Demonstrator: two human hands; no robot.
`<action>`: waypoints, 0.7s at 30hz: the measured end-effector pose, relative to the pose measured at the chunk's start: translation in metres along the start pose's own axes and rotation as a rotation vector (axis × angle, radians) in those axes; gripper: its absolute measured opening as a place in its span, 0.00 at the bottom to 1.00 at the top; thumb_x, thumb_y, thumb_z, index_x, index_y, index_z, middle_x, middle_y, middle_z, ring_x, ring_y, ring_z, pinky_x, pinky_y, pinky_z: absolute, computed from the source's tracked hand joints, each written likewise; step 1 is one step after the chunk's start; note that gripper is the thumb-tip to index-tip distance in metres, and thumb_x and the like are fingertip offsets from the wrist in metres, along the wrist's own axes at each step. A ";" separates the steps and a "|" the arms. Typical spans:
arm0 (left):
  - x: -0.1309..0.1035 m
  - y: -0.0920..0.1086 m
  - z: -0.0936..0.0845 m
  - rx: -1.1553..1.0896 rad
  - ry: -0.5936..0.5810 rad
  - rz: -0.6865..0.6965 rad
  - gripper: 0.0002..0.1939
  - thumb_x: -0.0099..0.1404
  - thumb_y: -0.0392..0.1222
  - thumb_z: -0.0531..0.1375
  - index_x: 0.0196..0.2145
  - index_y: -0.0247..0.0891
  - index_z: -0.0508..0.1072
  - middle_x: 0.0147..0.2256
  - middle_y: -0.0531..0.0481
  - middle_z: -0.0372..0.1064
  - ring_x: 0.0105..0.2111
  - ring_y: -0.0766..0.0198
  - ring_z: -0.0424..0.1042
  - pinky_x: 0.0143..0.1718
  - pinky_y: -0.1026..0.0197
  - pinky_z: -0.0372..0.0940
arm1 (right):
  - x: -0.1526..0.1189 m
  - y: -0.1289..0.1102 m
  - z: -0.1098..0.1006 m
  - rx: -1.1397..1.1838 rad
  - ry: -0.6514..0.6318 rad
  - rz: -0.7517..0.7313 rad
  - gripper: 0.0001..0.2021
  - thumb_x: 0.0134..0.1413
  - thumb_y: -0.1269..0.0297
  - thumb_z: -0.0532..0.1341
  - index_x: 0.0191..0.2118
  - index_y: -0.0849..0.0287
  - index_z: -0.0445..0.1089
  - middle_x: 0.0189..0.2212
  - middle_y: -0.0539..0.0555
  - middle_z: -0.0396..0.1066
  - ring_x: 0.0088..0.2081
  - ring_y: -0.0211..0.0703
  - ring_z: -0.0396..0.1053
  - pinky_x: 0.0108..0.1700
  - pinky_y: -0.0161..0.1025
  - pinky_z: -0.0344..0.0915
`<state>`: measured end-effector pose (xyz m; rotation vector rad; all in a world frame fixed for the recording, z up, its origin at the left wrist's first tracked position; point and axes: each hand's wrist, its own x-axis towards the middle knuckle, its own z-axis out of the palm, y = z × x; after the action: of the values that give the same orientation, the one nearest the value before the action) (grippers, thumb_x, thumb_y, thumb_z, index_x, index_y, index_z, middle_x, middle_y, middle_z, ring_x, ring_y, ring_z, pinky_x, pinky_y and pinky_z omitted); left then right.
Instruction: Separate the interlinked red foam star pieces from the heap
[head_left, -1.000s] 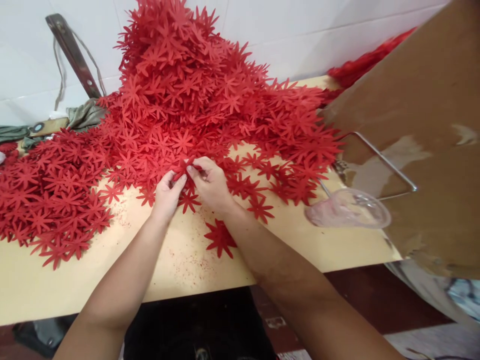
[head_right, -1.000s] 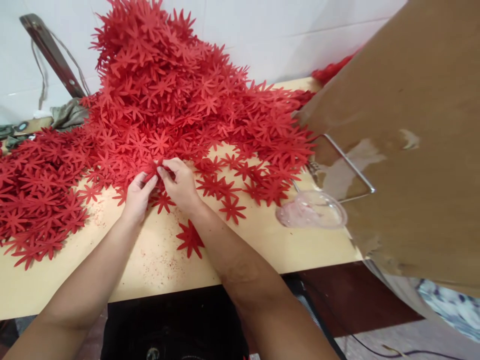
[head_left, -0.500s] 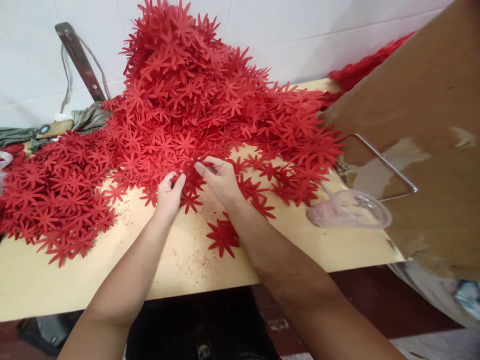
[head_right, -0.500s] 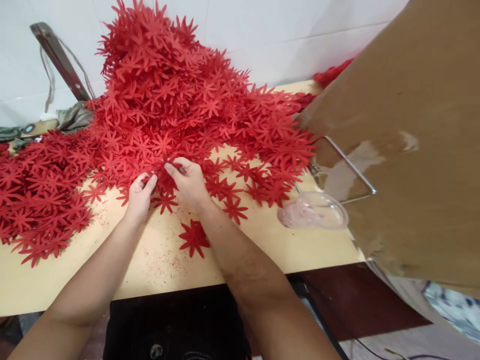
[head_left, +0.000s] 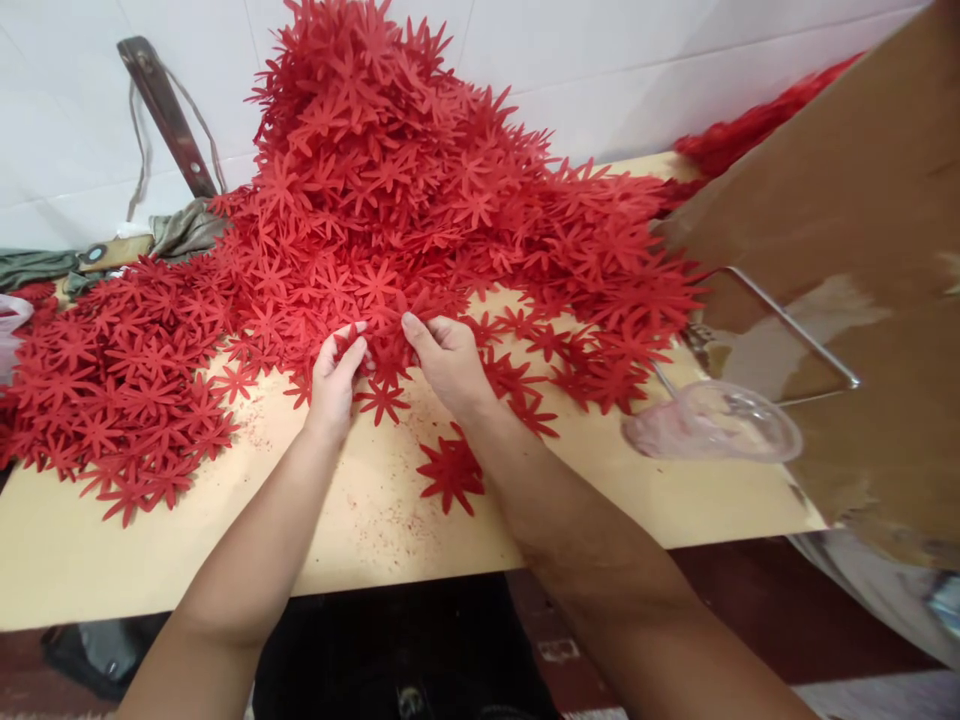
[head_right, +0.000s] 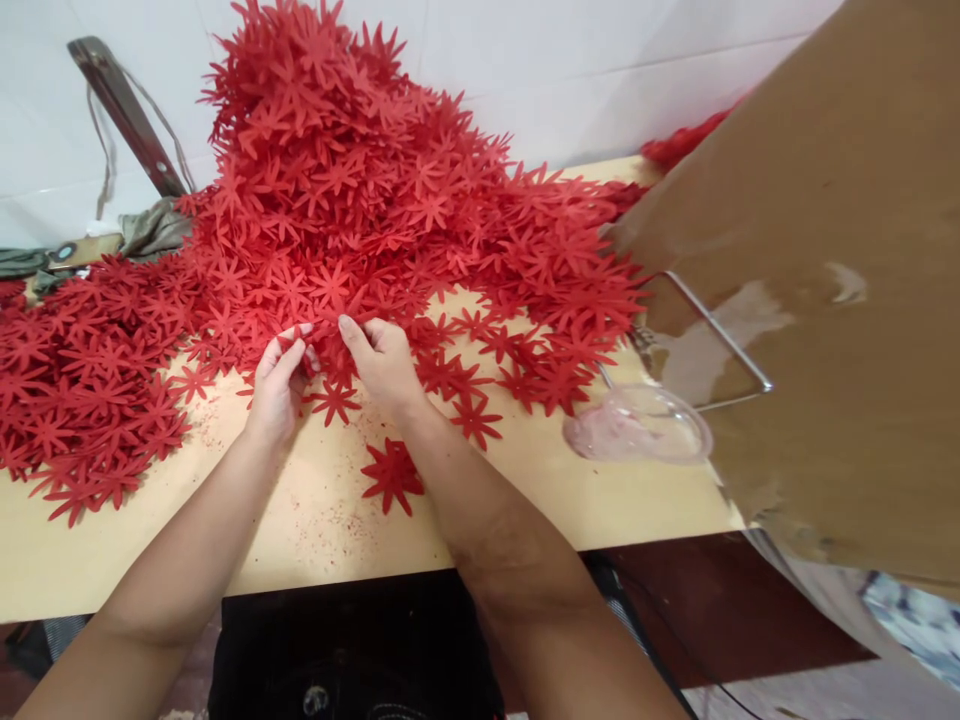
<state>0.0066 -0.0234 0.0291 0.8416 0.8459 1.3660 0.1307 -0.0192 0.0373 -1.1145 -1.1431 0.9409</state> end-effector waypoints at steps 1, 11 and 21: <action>-0.001 0.001 0.001 -0.008 -0.017 -0.014 0.13 0.54 0.45 0.65 0.38 0.41 0.73 0.24 0.58 0.66 0.24 0.73 0.64 0.31 0.68 0.61 | -0.001 -0.001 0.001 -0.029 -0.015 -0.001 0.29 0.42 0.37 0.60 0.15 0.58 0.51 0.14 0.44 0.48 0.19 0.28 0.45 0.21 0.33 0.47; 0.004 0.000 -0.003 0.020 0.082 -0.043 0.17 0.45 0.49 0.70 0.25 0.38 0.68 0.21 0.60 0.63 0.22 0.75 0.62 0.26 0.70 0.59 | -0.004 0.005 0.006 0.160 -0.346 0.062 0.26 0.41 0.35 0.59 0.22 0.57 0.60 0.20 0.45 0.58 0.24 0.31 0.56 0.29 0.33 0.60; 0.011 0.004 -0.007 -0.058 0.214 -0.009 0.19 0.43 0.46 0.71 0.27 0.37 0.67 0.21 0.61 0.67 0.19 0.75 0.65 0.25 0.69 0.60 | 0.001 0.004 0.002 0.200 -0.321 0.174 0.23 0.29 0.47 0.71 0.27 0.59 0.67 0.21 0.44 0.65 0.24 0.29 0.59 0.29 0.32 0.59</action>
<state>-0.0012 -0.0122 0.0287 0.6534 0.9678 1.4835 0.1290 -0.0169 0.0332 -0.9319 -1.1896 1.3768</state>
